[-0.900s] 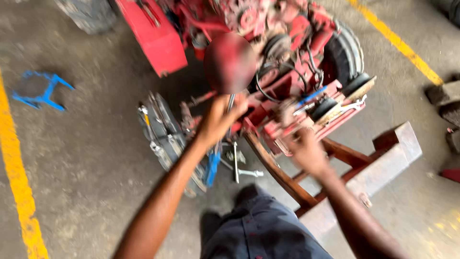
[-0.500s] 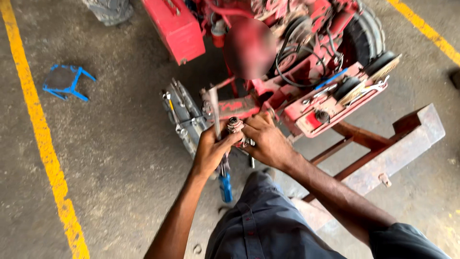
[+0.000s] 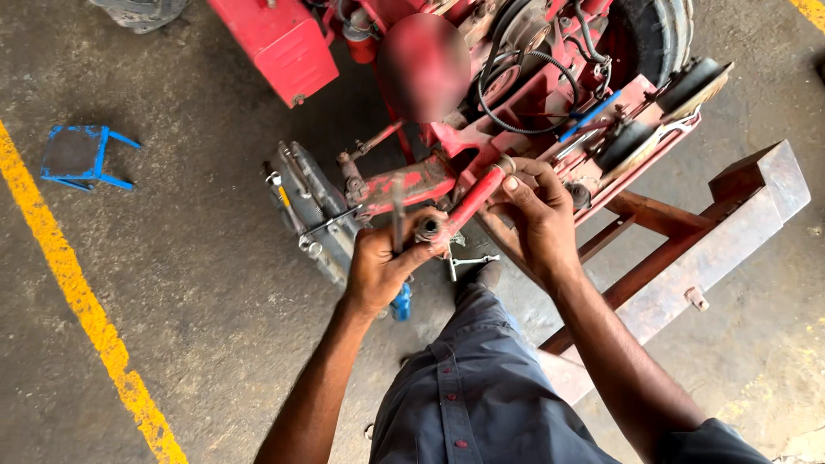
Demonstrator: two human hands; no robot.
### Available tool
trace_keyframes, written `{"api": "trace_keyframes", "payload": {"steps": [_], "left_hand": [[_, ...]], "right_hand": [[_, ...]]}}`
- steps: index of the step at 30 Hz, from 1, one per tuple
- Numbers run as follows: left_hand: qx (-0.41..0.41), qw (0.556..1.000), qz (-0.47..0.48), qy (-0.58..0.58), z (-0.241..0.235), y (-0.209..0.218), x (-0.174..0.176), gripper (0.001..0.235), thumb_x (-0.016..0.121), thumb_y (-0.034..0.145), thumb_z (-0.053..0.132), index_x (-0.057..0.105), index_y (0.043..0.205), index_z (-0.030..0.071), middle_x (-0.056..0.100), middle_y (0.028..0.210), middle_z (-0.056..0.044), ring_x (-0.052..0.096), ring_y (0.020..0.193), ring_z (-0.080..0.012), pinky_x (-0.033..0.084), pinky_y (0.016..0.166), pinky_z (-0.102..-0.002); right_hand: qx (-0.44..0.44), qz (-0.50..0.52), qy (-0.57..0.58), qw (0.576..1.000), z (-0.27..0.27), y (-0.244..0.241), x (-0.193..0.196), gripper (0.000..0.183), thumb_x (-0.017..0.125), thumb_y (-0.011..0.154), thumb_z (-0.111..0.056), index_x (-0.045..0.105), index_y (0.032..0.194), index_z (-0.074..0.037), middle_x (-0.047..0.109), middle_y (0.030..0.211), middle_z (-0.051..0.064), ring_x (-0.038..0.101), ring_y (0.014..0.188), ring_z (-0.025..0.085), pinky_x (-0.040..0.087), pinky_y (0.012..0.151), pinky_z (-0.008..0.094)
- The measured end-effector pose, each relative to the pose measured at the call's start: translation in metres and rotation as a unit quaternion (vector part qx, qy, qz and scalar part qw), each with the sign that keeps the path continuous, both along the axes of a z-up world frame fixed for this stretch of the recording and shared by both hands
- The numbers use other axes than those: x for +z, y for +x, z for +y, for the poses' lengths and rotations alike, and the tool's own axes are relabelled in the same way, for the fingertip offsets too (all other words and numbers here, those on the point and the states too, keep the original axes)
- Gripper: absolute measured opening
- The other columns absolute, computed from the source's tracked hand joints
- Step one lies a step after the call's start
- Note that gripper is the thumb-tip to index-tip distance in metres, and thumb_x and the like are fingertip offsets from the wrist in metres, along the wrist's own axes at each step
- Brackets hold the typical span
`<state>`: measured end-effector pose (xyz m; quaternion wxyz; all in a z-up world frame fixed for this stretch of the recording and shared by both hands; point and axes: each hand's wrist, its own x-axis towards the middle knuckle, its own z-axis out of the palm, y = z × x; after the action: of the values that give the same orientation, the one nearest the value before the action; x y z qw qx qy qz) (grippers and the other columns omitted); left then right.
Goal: The person repairs a red tractor engine by adjusting the alternator belt and tightening bolts using a socket wrench and a spanner.
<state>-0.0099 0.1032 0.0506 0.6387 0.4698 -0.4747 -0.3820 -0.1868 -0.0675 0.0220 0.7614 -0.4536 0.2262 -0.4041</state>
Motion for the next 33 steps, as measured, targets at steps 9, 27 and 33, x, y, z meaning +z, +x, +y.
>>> {"api": "trace_keyframes", "payload": {"steps": [9,27,33], "left_hand": [[0.038,0.986,-0.159,0.004,-0.167,0.004,0.014,0.028,0.073,0.095,0.014,0.073,0.121,0.005,0.079,0.096,-0.004,0.075,0.086,-0.0068,0.061,0.077,-0.026],[-0.05,0.97,-0.224,0.083,-0.321,0.047,0.017,0.042,0.072,0.094,0.033,0.067,0.129,0.01,0.077,0.092,-0.009,0.077,0.069,-0.0182,0.058,0.061,-0.033],[-0.142,0.969,-0.177,0.094,-0.332,0.073,0.028,0.037,0.066,0.1,0.039,0.071,0.121,0.009,0.079,0.096,-0.008,0.079,0.083,-0.0162,0.062,0.064,-0.03]], "right_hand": [[-0.13,0.251,-0.464,0.839,-0.105,-0.023,0.069,0.044,0.077,0.088,-0.019,0.065,0.126,0.0,0.054,0.14,0.017,0.056,0.125,0.026,0.049,0.103,0.037],[-0.068,0.284,-0.11,0.95,-0.2,0.044,0.059,0.04,0.074,0.092,-0.021,0.066,0.124,0.0,0.068,0.106,0.005,0.064,0.092,0.011,0.056,0.078,0.029],[-0.074,0.411,-0.229,0.879,-0.205,0.055,0.075,0.04,0.068,0.097,-0.025,0.065,0.127,0.0,0.07,0.108,0.008,0.069,0.097,0.013,0.056,0.083,0.029]]}}
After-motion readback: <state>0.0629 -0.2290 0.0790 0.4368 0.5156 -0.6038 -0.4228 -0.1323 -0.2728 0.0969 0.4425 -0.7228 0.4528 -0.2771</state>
